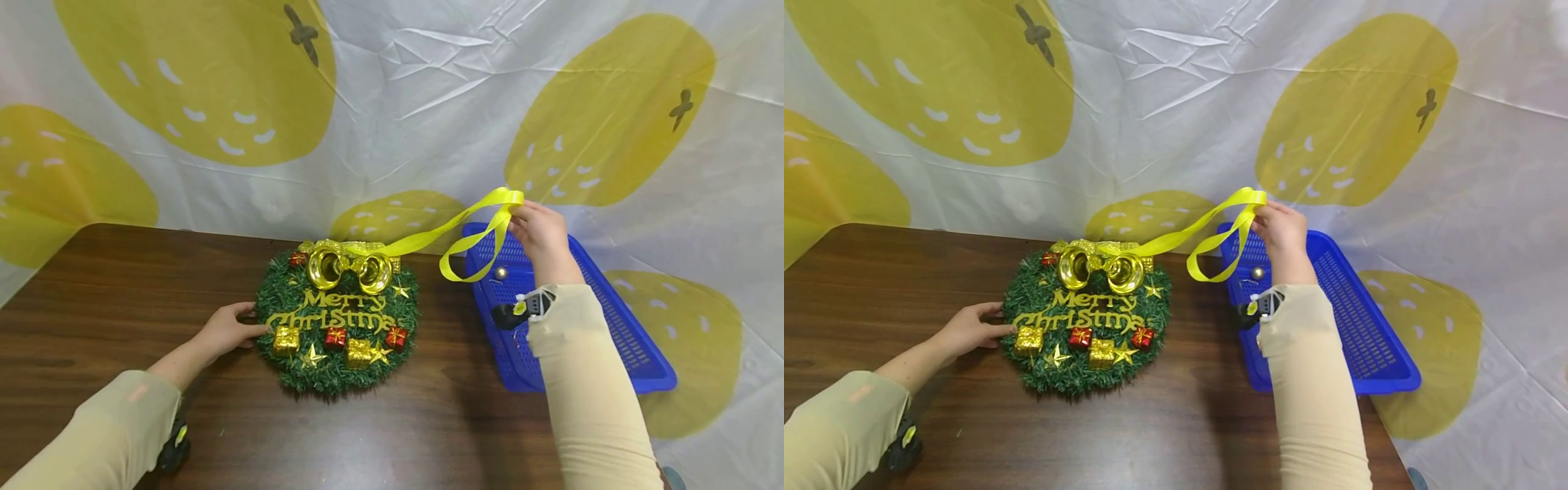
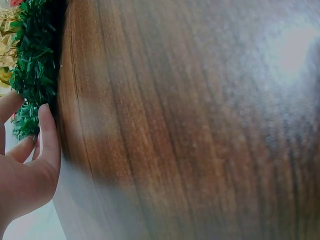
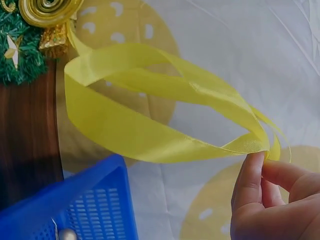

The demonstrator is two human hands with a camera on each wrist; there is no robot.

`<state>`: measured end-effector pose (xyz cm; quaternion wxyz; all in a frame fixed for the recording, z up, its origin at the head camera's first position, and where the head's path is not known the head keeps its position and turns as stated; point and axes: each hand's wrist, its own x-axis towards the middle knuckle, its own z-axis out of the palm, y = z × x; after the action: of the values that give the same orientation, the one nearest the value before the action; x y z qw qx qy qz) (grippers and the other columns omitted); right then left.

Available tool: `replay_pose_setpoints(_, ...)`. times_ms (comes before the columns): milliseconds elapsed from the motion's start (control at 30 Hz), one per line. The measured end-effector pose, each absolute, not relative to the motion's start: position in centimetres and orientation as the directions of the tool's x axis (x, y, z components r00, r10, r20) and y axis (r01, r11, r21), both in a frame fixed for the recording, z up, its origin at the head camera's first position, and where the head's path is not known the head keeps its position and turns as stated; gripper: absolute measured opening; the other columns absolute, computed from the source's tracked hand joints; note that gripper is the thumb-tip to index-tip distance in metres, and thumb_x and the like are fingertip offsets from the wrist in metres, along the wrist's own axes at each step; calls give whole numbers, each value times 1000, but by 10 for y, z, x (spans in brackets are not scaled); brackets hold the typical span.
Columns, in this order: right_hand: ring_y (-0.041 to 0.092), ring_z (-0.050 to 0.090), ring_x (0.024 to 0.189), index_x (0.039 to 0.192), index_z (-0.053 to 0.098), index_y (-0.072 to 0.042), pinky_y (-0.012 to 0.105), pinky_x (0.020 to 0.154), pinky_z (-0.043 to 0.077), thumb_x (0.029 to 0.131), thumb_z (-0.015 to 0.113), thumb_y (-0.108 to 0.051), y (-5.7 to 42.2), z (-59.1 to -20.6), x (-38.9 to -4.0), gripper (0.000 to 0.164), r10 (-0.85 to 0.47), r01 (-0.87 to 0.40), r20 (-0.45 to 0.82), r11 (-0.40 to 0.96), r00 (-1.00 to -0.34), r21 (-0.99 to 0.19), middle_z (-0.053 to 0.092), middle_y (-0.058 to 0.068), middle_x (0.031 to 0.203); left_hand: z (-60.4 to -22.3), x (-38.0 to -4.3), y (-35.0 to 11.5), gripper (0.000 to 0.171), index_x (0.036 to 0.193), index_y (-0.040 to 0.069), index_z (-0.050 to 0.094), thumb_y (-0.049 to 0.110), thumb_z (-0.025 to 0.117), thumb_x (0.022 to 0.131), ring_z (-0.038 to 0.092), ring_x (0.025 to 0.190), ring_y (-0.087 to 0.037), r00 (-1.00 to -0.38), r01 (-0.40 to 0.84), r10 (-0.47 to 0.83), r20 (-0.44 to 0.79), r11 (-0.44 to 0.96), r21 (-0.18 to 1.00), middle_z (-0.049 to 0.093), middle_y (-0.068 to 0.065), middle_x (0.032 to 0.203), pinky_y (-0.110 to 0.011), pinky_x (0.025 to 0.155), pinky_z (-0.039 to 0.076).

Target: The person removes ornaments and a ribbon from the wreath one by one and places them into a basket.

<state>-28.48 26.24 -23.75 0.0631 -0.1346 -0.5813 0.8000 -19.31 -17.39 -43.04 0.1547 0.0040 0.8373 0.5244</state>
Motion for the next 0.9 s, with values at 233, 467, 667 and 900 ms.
replay_pose_setpoints(233,10,61,58,70,63,-7,18,53,53,88,47,12,278,-229,-283,31,254,25,-125,-364,-959,-931,65,2,63,-431,-194,-174,77,143,-16,15,17,61,91,55,110,-42,-953,-149,173,-250,452,879,27,-39,140,-36,80,58)
replay_pose_setpoints(467,12,62,60,72,63,-5,19,53,54,87,49,13,290,-219,-282,27,257,15,-125,-392,-958,-920,66,4,64,-432,-196,-174,78,143,-15,14,19,61,91,53,112,-43,-951,-147,177,-253,461,875,27,-39,140,-36,80,58)
replay_pose_setpoints(667,13,62,62,81,66,-3,20,54,55,87,53,11,301,-211,-279,19,293,-21,-105,-398,-950,-917,66,3,67,-432,-196,-174,78,143,-15,14,19,60,92,52,113,-43,-951,-143,182,-251,461,876,27,-39,140,-37,81,57)
replay_pose_setpoints(900,14,62,63,69,67,-3,22,56,56,84,59,9,316,-203,-276,21,321,-49,-100,-425,-942,-904,64,5,70,-430,-196,-173,78,144,-15,14,19,60,92,53,113,-43,-951,-136,185,-247,466,874,27,-39,141,-37,81,57)
